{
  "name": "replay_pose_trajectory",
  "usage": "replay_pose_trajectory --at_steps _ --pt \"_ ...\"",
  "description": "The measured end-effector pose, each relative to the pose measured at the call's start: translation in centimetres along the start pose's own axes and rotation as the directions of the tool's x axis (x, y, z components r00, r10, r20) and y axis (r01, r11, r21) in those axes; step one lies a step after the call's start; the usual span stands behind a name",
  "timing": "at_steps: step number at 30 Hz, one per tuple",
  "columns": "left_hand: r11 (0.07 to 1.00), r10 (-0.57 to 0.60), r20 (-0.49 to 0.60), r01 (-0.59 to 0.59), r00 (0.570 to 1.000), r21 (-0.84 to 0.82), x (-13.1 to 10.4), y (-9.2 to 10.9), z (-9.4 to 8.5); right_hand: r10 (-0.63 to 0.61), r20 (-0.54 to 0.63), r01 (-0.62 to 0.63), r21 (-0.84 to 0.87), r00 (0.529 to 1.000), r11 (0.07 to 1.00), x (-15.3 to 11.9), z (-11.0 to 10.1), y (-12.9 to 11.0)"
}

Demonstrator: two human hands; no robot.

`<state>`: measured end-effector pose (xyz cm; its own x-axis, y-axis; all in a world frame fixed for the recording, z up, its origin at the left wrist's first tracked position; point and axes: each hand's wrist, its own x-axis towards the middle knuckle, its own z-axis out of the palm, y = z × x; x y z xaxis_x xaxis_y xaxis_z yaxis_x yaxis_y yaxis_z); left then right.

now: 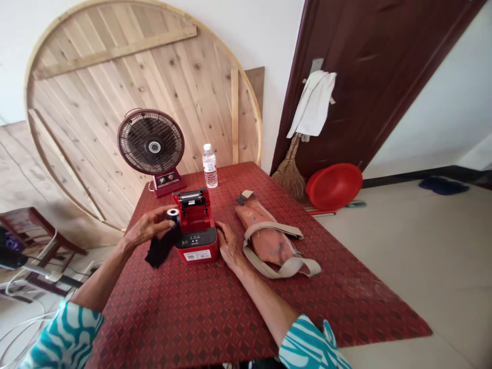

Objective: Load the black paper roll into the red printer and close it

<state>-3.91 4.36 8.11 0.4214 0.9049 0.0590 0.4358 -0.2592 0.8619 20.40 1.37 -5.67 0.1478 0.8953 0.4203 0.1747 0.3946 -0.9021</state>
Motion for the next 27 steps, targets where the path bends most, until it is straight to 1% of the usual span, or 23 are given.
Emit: replay_pose_trajectory --at_steps 2,5,7,9,12,14,17,19,23,25,27 --pt "0.993 0.081 0.009 -0.082 0.997 0.084 0.4 1.0 1.8 -0.006 -0.009 0.006 0.003 1.000 1.000 0.0 0.1 0.1" --pt "0.948 0.136 0.012 -0.134 0.991 0.289 1.7 2.1 3.9 -0.021 -0.020 0.021 0.004 1.000 1.000 0.1 0.4 0.3" --pt "0.889 0.143 0.018 -0.136 0.990 0.436 2.6 2.6 4.5 -0.029 -0.028 0.029 0.005 0.999 1.000 0.2 0.6 0.3" --pt "0.822 0.126 0.046 -0.130 0.991 0.555 3.3 3.1 4.6 -0.034 -0.038 0.034 0.012 0.999 0.999 0.2 0.6 0.3" --pt "0.737 0.051 0.111 -0.112 0.993 0.667 4.4 3.5 4.5 -0.036 -0.043 0.037 0.023 0.998 0.999 0.3 0.6 0.2" --pt "0.706 -0.017 0.166 -0.106 0.986 0.701 5.2 3.4 4.6 -0.035 -0.046 0.037 0.027 0.998 0.999 0.4 0.6 0.0" --pt "0.712 -0.086 0.259 -0.122 0.962 0.691 6.6 2.7 5.1 -0.032 -0.042 0.034 0.038 0.999 0.999 0.4 0.4 -0.2" --pt "0.732 -0.085 0.293 -0.140 0.952 0.666 7.5 2.0 5.5 -0.025 -0.039 0.027 0.046 0.999 0.999 0.4 0.4 -0.3" --pt "0.766 -0.087 0.320 -0.142 0.943 0.626 8.9 1.2 5.9 -0.018 -0.040 0.020 0.044 0.999 0.999 0.4 0.4 -0.3" --pt "0.779 -0.095 0.327 -0.134 0.940 0.612 8.9 1.2 5.7 -0.019 -0.044 0.020 0.035 0.999 0.999 0.4 0.4 -0.3" --pt "0.798 -0.075 0.324 -0.138 0.943 0.587 8.2 1.5 5.4 -0.020 -0.044 0.021 0.027 0.999 0.999 0.3 0.4 -0.2"
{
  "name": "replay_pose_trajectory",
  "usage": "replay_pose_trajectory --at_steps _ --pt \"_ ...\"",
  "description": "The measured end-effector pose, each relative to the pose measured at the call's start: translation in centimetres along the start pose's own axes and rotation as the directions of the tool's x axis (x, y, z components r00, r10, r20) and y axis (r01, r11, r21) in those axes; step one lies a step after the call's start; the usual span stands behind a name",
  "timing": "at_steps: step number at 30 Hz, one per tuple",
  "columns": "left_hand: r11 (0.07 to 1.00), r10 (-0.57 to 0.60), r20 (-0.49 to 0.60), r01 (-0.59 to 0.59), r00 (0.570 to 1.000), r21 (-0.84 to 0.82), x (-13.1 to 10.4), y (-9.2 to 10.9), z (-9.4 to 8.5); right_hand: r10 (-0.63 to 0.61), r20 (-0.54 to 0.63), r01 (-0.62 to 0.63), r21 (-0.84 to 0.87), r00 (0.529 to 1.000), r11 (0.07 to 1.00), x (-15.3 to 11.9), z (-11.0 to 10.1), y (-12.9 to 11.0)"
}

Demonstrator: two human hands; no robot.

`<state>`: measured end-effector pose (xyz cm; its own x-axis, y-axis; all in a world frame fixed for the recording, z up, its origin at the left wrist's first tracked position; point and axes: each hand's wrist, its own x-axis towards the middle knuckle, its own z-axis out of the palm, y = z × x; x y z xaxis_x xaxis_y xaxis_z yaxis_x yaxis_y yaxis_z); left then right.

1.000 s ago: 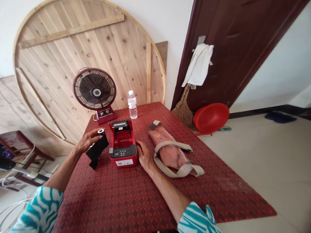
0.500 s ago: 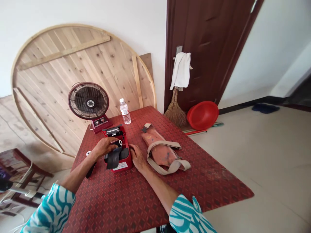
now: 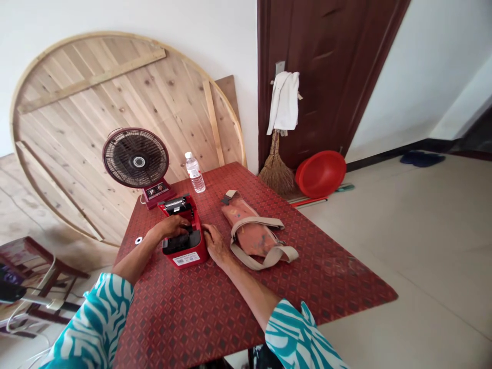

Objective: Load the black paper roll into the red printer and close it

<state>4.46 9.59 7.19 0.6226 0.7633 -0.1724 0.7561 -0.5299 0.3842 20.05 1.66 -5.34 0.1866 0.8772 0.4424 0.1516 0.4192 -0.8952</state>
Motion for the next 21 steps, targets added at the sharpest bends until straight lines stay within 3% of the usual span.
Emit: replay_pose_trajectory --at_steps 3,6,9,12,21 --pt "0.996 0.017 -0.134 -0.028 0.991 -0.085 -3.1 0.6 0.0 -0.009 0.010 0.009 -0.006 1.000 1.000 0.0 -0.1 0.0" --pt "0.991 -0.052 -0.312 0.009 0.949 -0.135 -7.3 1.3 1.3 -0.012 0.023 0.013 -0.013 1.000 1.000 0.0 -0.1 0.0" --pt "0.980 0.043 -0.425 -0.120 0.904 -0.156 -10.2 1.6 3.4 -0.002 0.018 0.002 -0.008 1.000 1.000 0.0 -0.1 0.1" --pt "0.969 0.124 -0.525 -0.216 0.842 -0.117 -10.9 1.6 5.3 0.014 0.010 -0.014 -0.005 1.000 1.000 0.0 -0.1 0.1" --pt "0.969 0.221 -0.732 -0.228 0.645 0.092 -10.4 1.6 8.0 0.021 0.007 -0.021 -0.010 1.000 1.000 -0.1 -0.2 0.0"
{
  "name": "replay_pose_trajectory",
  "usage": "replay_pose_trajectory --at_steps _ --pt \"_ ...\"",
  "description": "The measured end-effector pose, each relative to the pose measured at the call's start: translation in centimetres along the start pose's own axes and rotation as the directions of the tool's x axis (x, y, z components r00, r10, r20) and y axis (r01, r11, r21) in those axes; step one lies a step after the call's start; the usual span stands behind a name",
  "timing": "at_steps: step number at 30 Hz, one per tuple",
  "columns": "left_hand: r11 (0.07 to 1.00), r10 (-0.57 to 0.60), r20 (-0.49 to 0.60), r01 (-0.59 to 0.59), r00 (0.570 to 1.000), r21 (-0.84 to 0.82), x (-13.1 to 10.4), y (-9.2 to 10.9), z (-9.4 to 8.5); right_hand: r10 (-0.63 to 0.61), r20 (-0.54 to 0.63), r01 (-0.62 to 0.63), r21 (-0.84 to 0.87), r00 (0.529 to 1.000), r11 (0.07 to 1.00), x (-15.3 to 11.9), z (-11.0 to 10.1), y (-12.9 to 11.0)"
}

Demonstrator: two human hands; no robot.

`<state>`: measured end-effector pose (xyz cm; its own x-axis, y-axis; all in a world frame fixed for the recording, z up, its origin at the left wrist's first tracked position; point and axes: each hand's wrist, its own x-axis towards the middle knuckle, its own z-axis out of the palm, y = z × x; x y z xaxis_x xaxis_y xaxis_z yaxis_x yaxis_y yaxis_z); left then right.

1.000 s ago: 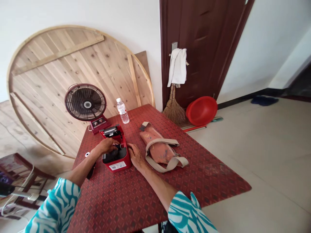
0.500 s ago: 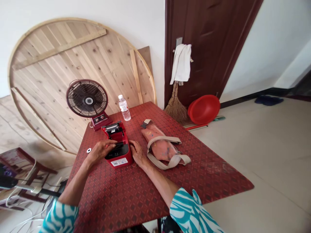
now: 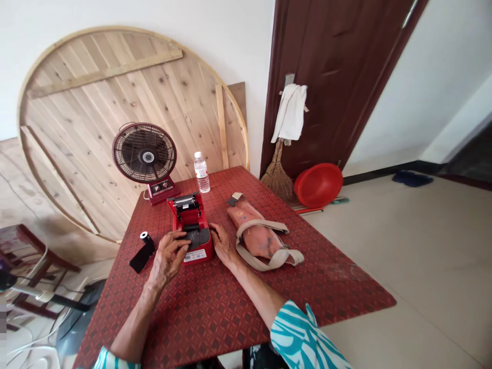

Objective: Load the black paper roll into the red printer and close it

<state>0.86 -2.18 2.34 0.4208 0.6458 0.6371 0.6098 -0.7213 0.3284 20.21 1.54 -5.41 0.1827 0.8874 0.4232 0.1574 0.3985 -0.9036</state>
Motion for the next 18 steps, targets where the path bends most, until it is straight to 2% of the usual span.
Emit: replay_pose_trajectory --at_steps 7,11,14,18 --pt "0.986 0.143 -0.059 -0.137 0.988 0.097 -1.0 -0.3 0.6 0.068 0.044 -0.066 -0.052 0.997 0.996 -0.5 -0.7 -0.6" --pt "0.981 0.165 -0.067 -0.157 0.984 0.113 -1.7 -0.3 0.9 0.092 0.003 -0.092 -0.086 0.996 0.992 -0.5 -1.1 0.0" --pt "0.978 0.177 -0.055 -0.169 0.983 0.121 -2.0 -0.3 1.2 0.068 -0.030 -0.071 -0.102 0.997 0.992 1.5 -1.1 0.4" --pt "0.963 0.228 -0.081 -0.212 0.970 0.169 -2.1 -0.5 1.4 0.057 -0.028 -0.058 -0.051 0.998 0.997 6.5 0.2 -1.2"
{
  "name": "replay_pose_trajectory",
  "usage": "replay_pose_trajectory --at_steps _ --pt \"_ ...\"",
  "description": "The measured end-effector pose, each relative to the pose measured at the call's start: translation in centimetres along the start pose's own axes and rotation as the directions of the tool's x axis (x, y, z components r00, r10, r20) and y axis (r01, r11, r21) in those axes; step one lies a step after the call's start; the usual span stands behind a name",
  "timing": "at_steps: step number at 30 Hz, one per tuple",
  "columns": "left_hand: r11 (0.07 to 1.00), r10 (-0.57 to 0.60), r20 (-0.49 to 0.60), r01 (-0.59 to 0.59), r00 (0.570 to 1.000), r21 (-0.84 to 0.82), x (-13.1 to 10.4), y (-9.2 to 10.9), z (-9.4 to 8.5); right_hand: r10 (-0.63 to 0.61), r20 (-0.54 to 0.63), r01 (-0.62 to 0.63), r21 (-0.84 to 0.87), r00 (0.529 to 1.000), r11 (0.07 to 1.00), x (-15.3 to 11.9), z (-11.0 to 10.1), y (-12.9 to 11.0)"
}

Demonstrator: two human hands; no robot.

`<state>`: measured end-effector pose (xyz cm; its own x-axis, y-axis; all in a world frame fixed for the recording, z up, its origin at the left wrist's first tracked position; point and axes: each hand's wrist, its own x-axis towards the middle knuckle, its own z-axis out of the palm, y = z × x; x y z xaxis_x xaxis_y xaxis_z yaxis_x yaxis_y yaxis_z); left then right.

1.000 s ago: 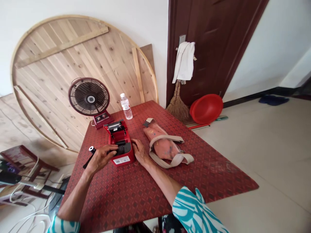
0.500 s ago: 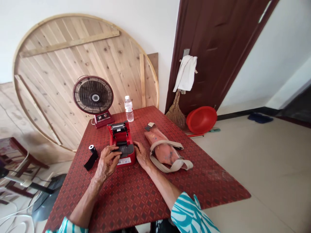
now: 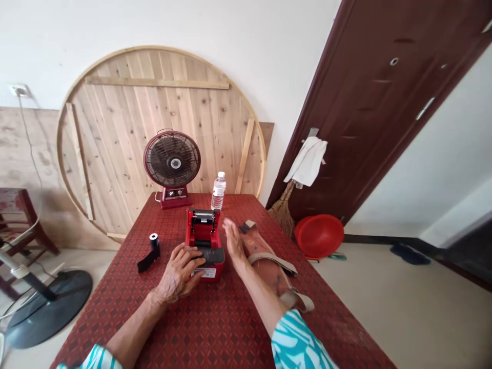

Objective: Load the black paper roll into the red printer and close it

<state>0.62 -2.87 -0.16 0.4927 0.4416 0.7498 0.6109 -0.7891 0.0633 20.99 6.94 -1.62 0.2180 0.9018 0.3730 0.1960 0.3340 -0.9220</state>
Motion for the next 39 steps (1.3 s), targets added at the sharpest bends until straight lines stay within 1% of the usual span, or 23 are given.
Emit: replay_pose_trajectory --at_steps 2,4,6,9,11,13,16,20,23,26,28,31,35,37,39 --pt "1.000 0.013 -0.017 -0.012 1.000 0.020 0.0 0.0 0.1 0.013 0.012 -0.014 0.050 1.000 0.999 2.1 0.9 -1.4" --pt "1.000 0.009 -0.023 -0.008 1.000 0.027 0.1 -0.1 0.1 0.022 0.026 -0.024 0.091 0.999 0.996 3.2 1.6 -2.6" --pt "1.000 0.006 -0.028 -0.005 1.000 0.027 0.1 0.0 0.1 0.012 0.043 -0.016 0.101 0.999 0.995 3.1 1.7 -3.4" --pt "1.000 0.003 -0.037 -0.002 0.999 0.027 0.1 0.1 0.0 -0.058 0.061 0.054 0.070 0.996 0.996 1.1 0.8 -3.8" --pt "1.000 -0.013 -0.040 0.014 0.999 0.022 0.1 0.2 -0.2 -0.143 0.080 0.141 0.037 0.986 0.989 -0.7 -0.1 -3.8" --pt "0.999 -0.032 -0.047 0.033 0.998 0.015 0.2 0.3 -0.3 -0.232 0.127 0.233 0.010 0.964 0.972 -2.4 -0.9 -3.7" --pt "0.999 -0.037 -0.063 0.037 0.997 0.012 0.2 0.5 -0.3 -0.311 0.185 0.317 -0.003 0.932 0.948 -4.2 -1.8 -3.2" --pt "0.999 -0.034 -0.046 0.034 0.998 -0.003 0.2 0.5 -0.3 -0.369 0.247 0.385 -0.018 0.896 0.923 -5.1 -2.1 -2.0" --pt "0.998 -0.052 -0.024 0.052 0.998 -0.035 -0.1 0.2 -0.4 -0.423 0.234 0.435 0.002 0.875 0.901 -5.3 -2.0 -1.2" --pt "0.983 -0.177 -0.020 0.176 0.984 -0.047 -0.5 -0.4 -0.5 -0.443 0.206 0.448 0.025 0.873 0.894 -5.3 -1.8 -0.9" --pt "0.968 -0.252 0.004 0.252 0.968 -0.016 -0.6 -0.9 -0.5 -0.441 0.202 0.443 0.038 0.875 0.896 -5.3 -1.7 -0.9" --pt "0.962 -0.271 0.047 0.269 0.962 0.040 -0.6 -1.2 -0.4 -0.442 0.208 0.443 0.046 0.873 0.895 -5.3 -1.9 -1.0" --pt "0.961 -0.273 0.033 0.271 0.961 0.059 -0.3 -1.2 -0.3 -0.462 0.230 0.467 0.035 0.856 0.883 -5.3 -2.3 -1.0" --pt "0.959 -0.282 0.028 0.281 0.959 0.025 -0.4 -1.2 -0.1 -0.466 0.234 0.472 0.033 0.853 0.881 -5.3 -2.3 -1.0" --pt "0.943 -0.325 0.025 0.326 0.945 -0.064 -0.5 -1.0 0.1 -0.457 0.222 0.461 0.037 0.861 0.887 -5.4 -2.2 -0.9"
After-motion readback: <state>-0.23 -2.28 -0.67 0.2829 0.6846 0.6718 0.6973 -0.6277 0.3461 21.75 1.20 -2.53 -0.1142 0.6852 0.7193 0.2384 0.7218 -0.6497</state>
